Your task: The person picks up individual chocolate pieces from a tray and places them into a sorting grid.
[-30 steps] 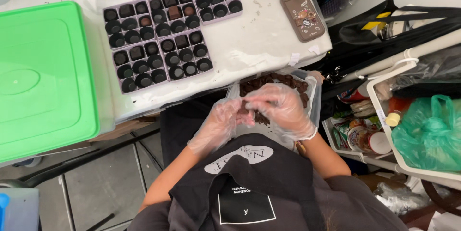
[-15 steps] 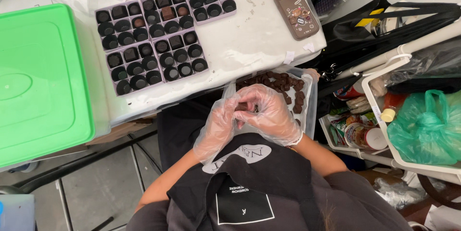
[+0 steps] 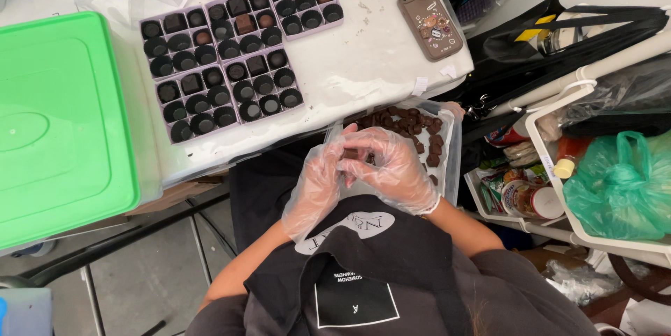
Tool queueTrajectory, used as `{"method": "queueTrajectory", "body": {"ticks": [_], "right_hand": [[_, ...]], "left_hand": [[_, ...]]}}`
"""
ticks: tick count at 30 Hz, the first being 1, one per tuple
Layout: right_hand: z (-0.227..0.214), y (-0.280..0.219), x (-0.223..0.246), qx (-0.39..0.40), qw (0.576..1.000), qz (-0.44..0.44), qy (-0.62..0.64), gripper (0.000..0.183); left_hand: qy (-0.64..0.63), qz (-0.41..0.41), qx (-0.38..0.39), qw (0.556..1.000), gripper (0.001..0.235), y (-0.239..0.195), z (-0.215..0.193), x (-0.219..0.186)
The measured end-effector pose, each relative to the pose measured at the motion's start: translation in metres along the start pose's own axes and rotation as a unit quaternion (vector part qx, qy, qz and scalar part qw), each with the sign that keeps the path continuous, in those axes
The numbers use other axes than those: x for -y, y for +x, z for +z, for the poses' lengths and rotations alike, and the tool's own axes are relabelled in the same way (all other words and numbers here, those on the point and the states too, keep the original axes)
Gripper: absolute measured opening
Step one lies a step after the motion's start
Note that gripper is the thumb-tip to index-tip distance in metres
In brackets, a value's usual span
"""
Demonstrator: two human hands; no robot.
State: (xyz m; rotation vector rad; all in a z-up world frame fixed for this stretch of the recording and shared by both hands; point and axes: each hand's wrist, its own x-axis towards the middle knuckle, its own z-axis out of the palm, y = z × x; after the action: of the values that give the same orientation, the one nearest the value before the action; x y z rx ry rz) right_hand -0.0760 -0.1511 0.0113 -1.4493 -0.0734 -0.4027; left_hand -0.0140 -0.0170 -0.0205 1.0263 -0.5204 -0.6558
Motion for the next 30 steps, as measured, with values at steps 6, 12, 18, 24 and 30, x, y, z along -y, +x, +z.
{"method": "queueTrajectory", "body": {"ticks": [6,12,18,24,30], "right_hand": [[0.008,0.001,-0.004,-0.03,0.999,-0.028,0.032,0.002],[0.005,0.002,0.004,-0.035,0.996,0.044,0.064,0.013],[-0.002,-0.005,-0.02,-0.036,0.999,-0.018,0.028,0.01],[-0.002,-0.004,0.004,-0.025,0.998,0.027,0.059,0.023],[-0.02,-0.016,-0.017,-0.04,0.927,-0.201,-0.313,0.03]], "left_hand": [[0.037,0.044,-0.023,0.998,0.05,-0.007,0.001,0.026],[-0.016,0.01,-0.02,1.0,0.043,-0.005,0.005,0.009],[0.004,0.023,-0.039,0.999,0.051,-0.006,-0.001,0.027],[0.018,-0.009,-0.038,0.999,0.044,-0.002,0.008,-0.016],[0.114,0.024,-0.07,0.991,0.029,-0.004,0.02,-0.008]]}}
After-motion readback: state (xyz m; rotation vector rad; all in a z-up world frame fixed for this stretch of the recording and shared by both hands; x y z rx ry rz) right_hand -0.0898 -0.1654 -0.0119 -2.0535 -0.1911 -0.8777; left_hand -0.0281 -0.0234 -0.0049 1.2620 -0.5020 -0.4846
